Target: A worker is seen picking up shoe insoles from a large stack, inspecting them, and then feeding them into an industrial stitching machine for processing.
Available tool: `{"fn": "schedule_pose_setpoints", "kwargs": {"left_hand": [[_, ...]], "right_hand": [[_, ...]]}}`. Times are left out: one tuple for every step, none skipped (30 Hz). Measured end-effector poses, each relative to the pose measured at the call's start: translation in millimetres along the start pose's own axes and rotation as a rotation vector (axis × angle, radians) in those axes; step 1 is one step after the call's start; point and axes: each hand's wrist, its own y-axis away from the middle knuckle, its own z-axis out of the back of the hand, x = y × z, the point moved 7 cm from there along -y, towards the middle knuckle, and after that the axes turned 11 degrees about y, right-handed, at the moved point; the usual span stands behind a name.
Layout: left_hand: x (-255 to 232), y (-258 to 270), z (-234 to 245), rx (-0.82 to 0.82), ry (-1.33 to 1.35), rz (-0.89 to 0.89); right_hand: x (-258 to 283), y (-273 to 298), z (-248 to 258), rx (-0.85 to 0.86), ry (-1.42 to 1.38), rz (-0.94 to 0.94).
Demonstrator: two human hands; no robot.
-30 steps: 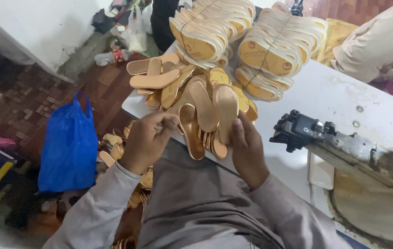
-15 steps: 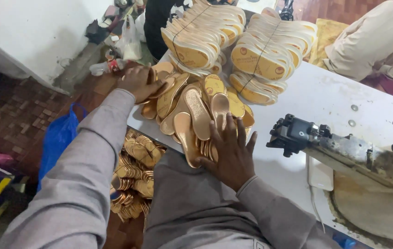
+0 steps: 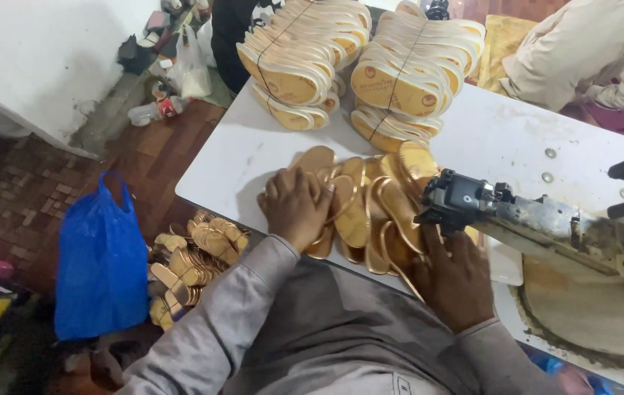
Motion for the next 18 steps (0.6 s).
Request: {"fn": "schedule_pose_setpoints", "kwargs": {"left_hand": [[1, 1, -14, 0.003, 0.004, 0.000], [-2, 0, -23, -0.070, 0.124, -0.042], [-4, -1, -33, -0.143, 0.246, -0.084], [-4, 0, -25, -0.141, 0.248, -0.082], [-6, 0, -19, -0.115, 0.411, -0.116], [-8, -1, -11, -0.089, 0.572, -0.153], [-9, 7, 1, -0.086, 0.572, -0.152], [-19, 18, 20, -0.147, 0.589, -0.306], [-27, 30, 39, -0.207, 0.603, -0.460], [-30, 36, 45, -0.205, 0.603, -0.461], [-37, 42, 45, -0.106, 0.571, -0.506], [-43, 50, 45, -0.012, 0.538, -0.547], [-41, 46, 33, -0.017, 0.538, -0.543], [-39, 45, 16, 0.062, 0.376, -0.557], [-35, 44, -2, 0.141, 0.214, -0.566], [-30, 39, -10, 0.136, 0.215, -0.566], [-24, 32, -19, 0.145, 0.220, -0.521], [-18, 24, -27, 0.153, 0.223, -0.478]], "right_hand": [[-4, 6, -2, 0.003, 0.004, 0.000], [-11, 11, -2, -0.021, 0.068, -0.032], [-18, 17, -2, -0.044, 0.133, -0.064], [-13, 19, 2, -0.041, 0.135, -0.063], [-14, 22, 2, 0.045, 0.067, -0.132], [-13, 24, 0, 0.130, -0.002, -0.204], [-5, 25, 9, 0.133, -0.001, -0.205], [7, 23, 26, 0.033, 0.037, -0.135], [21, 23, 42, -0.068, 0.076, -0.066], [31, 19, 49, -0.067, 0.076, -0.068], [47, 16, 61, -0.147, -0.036, 0.018], [62, 13, 75, -0.228, -0.150, 0.110], [66, 6, 64, -0.228, -0.152, 0.115], [72, -2, 53, -0.225, -0.056, 0.096], [77, -9, 42, -0.223, 0.039, 0.078], [82, -16, 35, -0.227, 0.041, 0.081], [82, -23, 31, -0.267, 0.093, 0.028], [83, -31, 26, -0.309, 0.144, -0.028]]}}
